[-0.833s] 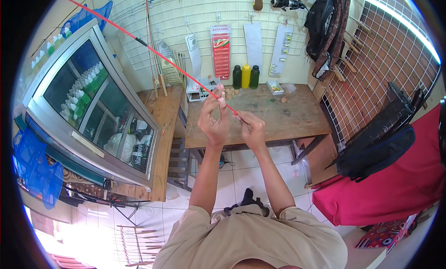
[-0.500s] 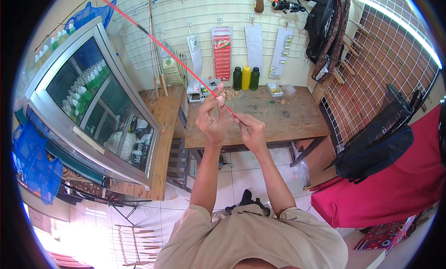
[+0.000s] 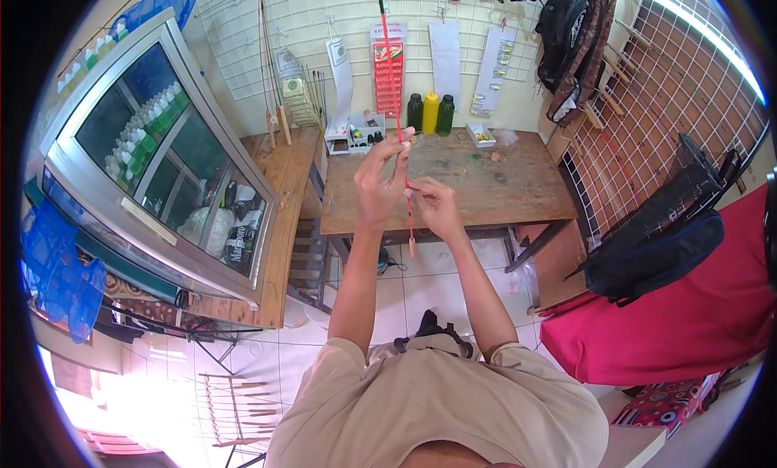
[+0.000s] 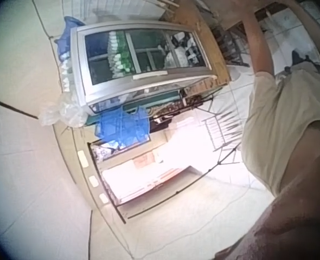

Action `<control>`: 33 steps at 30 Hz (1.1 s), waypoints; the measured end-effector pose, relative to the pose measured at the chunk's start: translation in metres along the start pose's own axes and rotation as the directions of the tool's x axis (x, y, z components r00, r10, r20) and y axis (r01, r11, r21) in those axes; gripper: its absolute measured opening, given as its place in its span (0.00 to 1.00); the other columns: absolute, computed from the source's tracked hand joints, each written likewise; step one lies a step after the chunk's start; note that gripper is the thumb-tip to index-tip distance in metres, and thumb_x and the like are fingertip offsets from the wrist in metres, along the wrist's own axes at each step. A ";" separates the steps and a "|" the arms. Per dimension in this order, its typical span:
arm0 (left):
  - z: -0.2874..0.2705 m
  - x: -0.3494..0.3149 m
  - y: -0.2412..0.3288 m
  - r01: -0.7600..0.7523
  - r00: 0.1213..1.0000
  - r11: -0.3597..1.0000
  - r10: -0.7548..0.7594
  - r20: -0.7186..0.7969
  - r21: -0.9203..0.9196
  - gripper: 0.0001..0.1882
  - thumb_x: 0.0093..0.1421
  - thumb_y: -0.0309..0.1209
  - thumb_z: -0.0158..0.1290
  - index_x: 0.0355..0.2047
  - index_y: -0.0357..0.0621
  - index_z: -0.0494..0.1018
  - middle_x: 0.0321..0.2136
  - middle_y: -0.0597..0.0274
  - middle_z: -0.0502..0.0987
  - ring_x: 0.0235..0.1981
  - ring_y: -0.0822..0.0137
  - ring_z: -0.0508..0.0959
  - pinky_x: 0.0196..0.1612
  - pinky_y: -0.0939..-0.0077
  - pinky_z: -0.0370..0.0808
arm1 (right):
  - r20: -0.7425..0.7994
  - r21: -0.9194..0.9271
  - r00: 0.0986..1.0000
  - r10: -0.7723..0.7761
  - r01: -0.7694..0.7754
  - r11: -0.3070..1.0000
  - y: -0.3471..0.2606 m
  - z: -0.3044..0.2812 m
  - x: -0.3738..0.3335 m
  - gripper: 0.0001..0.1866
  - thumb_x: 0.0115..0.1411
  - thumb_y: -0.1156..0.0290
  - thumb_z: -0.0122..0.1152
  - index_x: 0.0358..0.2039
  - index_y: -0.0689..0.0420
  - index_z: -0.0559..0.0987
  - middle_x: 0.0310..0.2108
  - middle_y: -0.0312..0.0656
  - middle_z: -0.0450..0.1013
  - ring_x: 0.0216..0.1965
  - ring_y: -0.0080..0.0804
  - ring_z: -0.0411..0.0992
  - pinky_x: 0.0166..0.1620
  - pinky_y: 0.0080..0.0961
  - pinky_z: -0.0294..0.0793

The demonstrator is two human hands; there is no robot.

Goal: The person is assembling or repairing a fishing rod, specifically working with the line and a small circular component.

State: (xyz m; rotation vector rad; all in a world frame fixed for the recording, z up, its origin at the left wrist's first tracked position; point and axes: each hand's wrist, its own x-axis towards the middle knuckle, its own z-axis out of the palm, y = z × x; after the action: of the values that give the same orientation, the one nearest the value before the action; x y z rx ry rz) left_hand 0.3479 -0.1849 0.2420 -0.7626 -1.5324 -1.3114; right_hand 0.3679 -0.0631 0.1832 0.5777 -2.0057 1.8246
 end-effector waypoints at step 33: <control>0.054 0.011 -0.063 0.326 0.945 0.915 -0.307 0.112 -0.240 0.04 0.60 0.21 0.51 0.35 0.34 0.70 0.38 0.51 0.79 0.38 0.71 0.77 0.42 0.79 0.73 | 0.053 -0.100 0.949 0.310 -0.304 0.947 0.091 -0.038 0.003 0.13 0.57 0.85 0.49 0.40 0.62 0.79 0.33 0.39 0.75 0.38 0.25 0.73 0.43 0.22 0.72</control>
State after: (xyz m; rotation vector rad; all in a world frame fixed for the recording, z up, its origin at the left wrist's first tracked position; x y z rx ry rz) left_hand 0.2733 -0.1489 0.2300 -0.7471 -1.6108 -1.7663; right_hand 0.3171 -0.0184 0.1114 0.3161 -2.3196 1.8927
